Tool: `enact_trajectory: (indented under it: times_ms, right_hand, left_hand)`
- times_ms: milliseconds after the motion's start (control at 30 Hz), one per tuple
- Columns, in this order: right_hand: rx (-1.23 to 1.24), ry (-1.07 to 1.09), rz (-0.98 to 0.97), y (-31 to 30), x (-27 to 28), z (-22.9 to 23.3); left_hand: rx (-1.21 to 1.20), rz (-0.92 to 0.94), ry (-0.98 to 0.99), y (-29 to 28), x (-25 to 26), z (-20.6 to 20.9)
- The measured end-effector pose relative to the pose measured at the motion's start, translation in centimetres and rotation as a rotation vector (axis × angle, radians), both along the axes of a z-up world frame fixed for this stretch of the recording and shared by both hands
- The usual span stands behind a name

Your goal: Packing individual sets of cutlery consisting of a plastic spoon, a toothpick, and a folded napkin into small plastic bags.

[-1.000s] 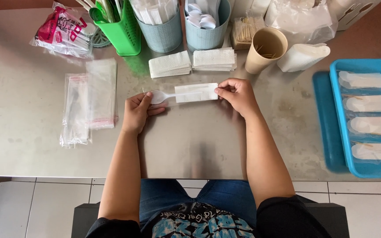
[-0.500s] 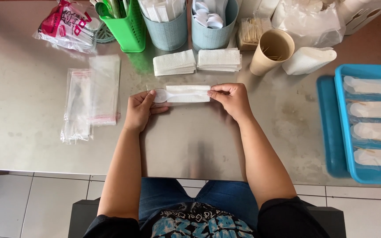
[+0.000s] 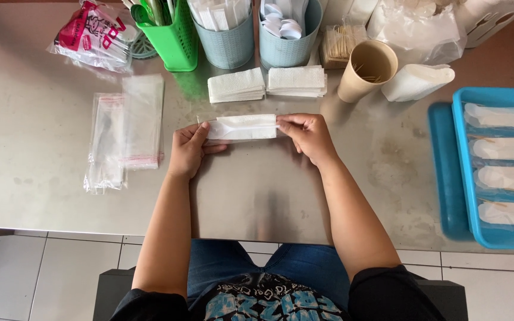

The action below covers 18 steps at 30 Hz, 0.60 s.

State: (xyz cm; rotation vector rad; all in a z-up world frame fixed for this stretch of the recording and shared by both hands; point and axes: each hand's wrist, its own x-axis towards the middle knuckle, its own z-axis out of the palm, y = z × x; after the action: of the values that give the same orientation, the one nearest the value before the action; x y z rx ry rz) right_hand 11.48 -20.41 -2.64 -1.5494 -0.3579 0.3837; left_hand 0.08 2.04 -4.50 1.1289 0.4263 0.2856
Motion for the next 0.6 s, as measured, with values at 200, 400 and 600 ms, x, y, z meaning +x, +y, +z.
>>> enact_trajectory:
  times_ms: [200, 400, 600]
  right_hand:
    - [0.347, -0.125, -0.328, -0.8, 0.2, 2.0]
    - [0.373, -0.047, 0.04, 1.3, -1.5, 0.3]
    - [0.435, -0.078, 0.06, 1.2, -1.9, 1.3]
  left_hand:
    - [-0.273, 0.358, -0.163, -2.6, 0.0, 1.5]
    - [-0.597, 0.504, -0.305, -9.3, 0.7, 4.1]
    - [-0.667, 0.483, -0.277, -15.3, 0.9, 2.8]
